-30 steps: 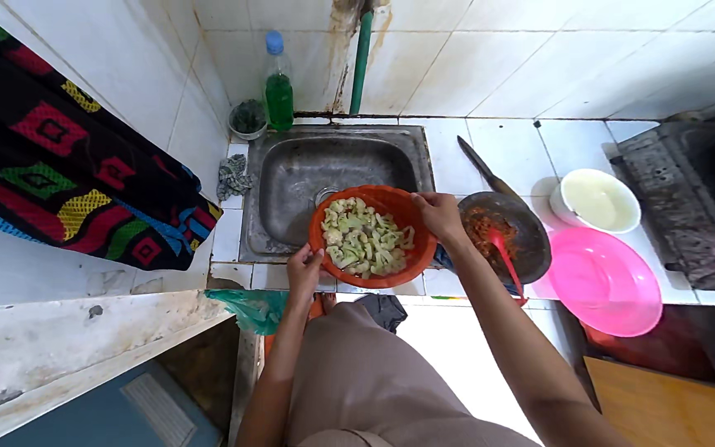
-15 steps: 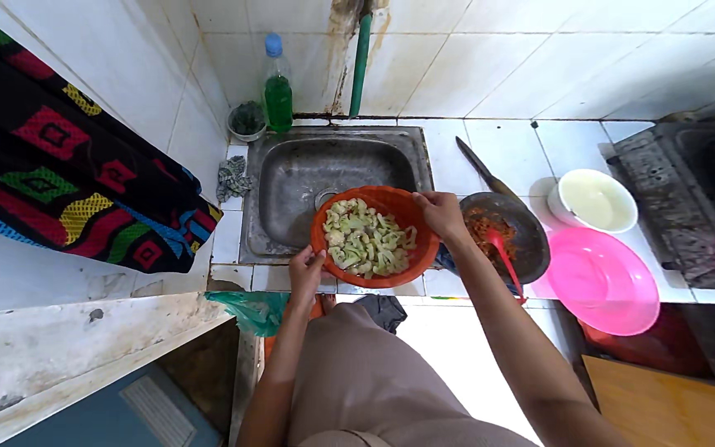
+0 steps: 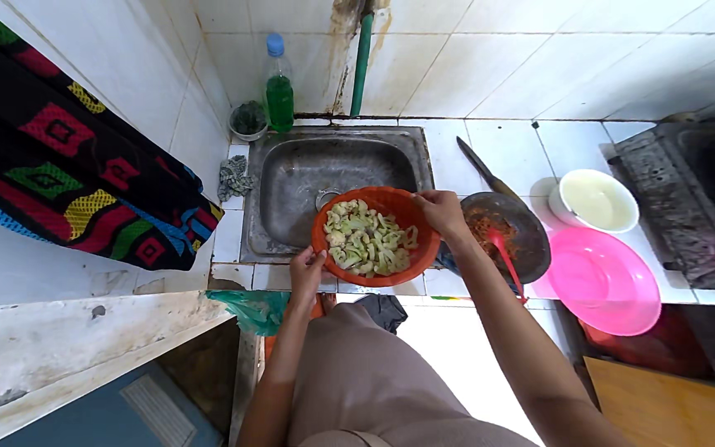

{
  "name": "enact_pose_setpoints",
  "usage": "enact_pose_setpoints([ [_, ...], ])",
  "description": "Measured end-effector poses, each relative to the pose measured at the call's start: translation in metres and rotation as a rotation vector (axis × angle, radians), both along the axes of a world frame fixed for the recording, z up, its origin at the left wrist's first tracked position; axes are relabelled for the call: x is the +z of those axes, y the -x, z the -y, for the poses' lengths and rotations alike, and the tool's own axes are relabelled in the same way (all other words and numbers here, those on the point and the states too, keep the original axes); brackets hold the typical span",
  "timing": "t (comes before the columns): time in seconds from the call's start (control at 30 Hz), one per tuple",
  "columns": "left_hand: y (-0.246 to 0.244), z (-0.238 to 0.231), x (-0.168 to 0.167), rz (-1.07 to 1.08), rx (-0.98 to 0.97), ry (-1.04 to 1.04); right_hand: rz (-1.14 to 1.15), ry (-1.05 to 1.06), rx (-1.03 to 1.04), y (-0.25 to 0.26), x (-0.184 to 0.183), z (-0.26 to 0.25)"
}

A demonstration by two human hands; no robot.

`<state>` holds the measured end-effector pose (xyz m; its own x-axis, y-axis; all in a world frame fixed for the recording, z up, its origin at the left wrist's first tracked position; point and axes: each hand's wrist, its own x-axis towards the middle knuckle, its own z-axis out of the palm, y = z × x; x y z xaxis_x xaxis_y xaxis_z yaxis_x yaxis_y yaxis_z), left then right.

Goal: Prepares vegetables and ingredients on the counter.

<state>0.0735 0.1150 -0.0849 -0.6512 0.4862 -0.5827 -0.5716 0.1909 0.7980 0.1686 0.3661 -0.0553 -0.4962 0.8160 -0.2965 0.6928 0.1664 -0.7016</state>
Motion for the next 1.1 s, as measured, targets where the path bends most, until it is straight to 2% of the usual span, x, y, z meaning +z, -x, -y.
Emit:
enact_pose_setpoints([
  [1.1, -0.004, -0.005, 0.001, 0.087, 0.044, -0.036, 0.073, -0.003, 0.049, 0.004, 0.009, -0.01],
])
